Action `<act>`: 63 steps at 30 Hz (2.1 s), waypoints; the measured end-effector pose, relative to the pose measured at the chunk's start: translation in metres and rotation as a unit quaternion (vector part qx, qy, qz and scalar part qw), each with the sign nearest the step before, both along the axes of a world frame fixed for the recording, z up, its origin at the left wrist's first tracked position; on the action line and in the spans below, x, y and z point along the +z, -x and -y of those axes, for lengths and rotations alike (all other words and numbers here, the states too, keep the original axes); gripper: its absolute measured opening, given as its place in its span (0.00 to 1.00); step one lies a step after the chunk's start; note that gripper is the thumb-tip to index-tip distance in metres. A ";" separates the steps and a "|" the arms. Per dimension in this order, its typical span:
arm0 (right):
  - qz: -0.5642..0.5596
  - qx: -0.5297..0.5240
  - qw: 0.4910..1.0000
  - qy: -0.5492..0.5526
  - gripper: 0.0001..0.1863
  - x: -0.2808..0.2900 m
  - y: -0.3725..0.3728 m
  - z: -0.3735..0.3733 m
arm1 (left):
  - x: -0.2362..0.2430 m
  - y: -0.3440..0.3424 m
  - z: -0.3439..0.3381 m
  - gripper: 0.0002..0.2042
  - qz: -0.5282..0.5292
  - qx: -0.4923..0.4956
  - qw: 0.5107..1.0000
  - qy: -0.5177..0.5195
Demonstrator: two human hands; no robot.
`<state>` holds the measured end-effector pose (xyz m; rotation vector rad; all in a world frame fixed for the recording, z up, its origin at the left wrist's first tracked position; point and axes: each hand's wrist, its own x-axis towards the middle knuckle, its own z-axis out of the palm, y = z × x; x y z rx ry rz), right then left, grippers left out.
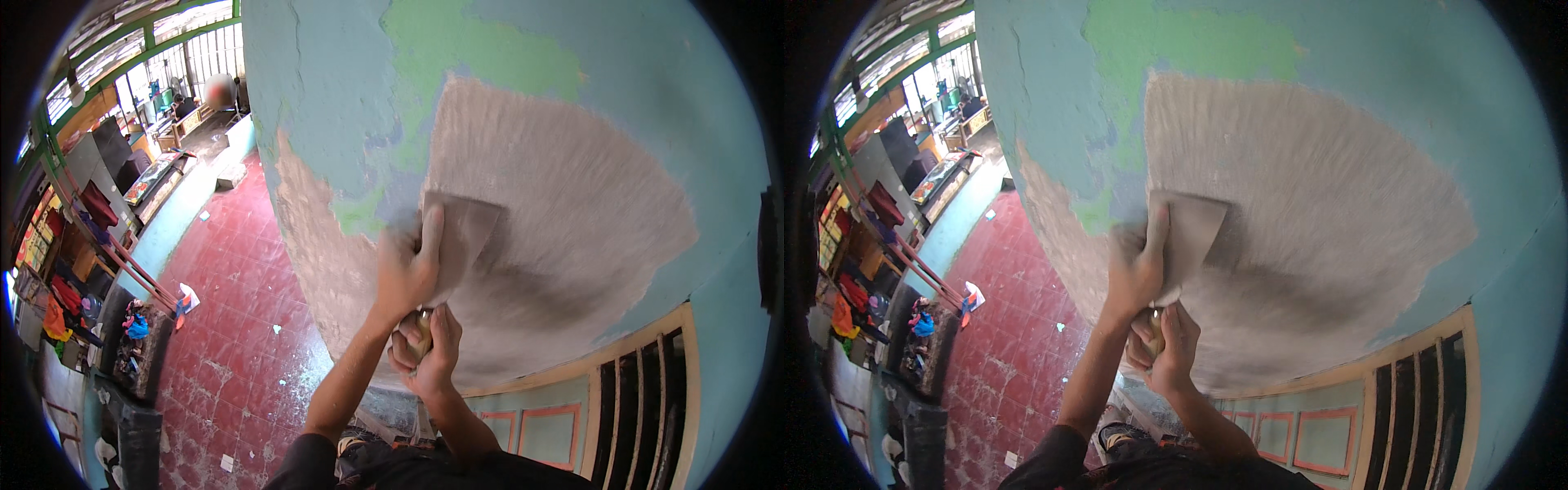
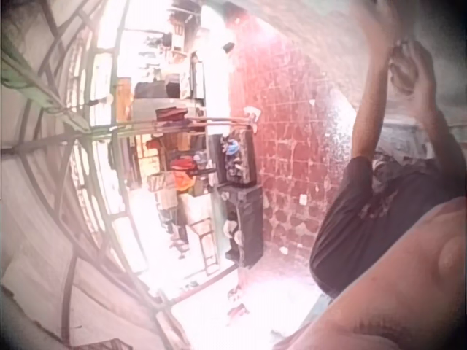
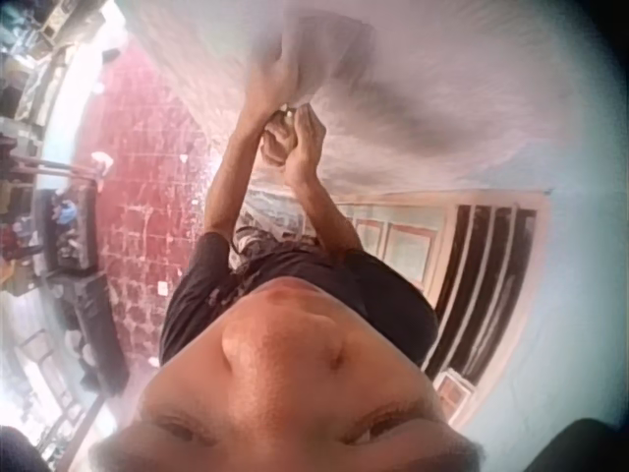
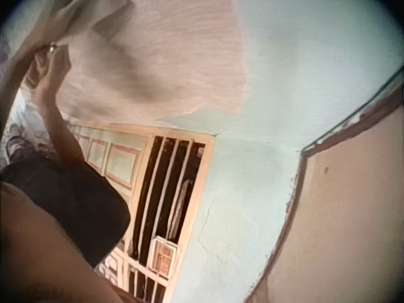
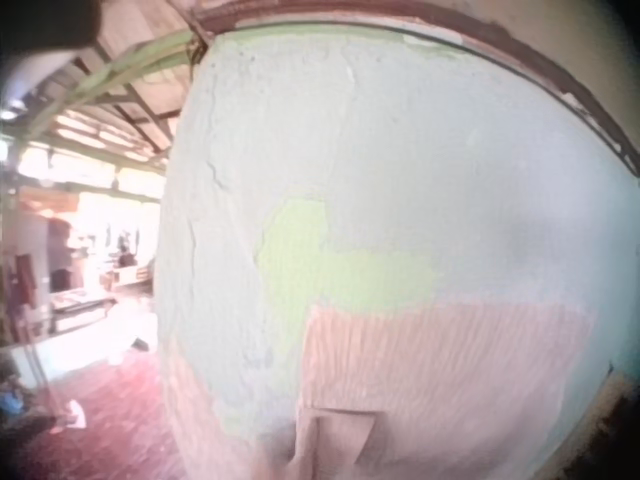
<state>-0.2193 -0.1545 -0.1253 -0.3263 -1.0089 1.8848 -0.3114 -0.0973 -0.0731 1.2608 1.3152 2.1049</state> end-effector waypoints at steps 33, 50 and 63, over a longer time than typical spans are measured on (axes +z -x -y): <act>-0.015 0.009 1.000 -0.021 0.14 0.042 0.008 -0.008 | 0.051 0.008 0.004 0.28 0.033 -0.018 0.999 0.014; 0.004 0.002 1.000 -0.016 0.16 0.059 0.011 -0.004 | 0.057 0.011 -0.001 0.28 0.040 0.003 0.998 -0.044; -0.022 -0.012 0.999 -0.032 0.15 0.066 0.025 -0.001 | 0.066 0.020 0.007 0.27 0.032 -0.023 0.999 -0.010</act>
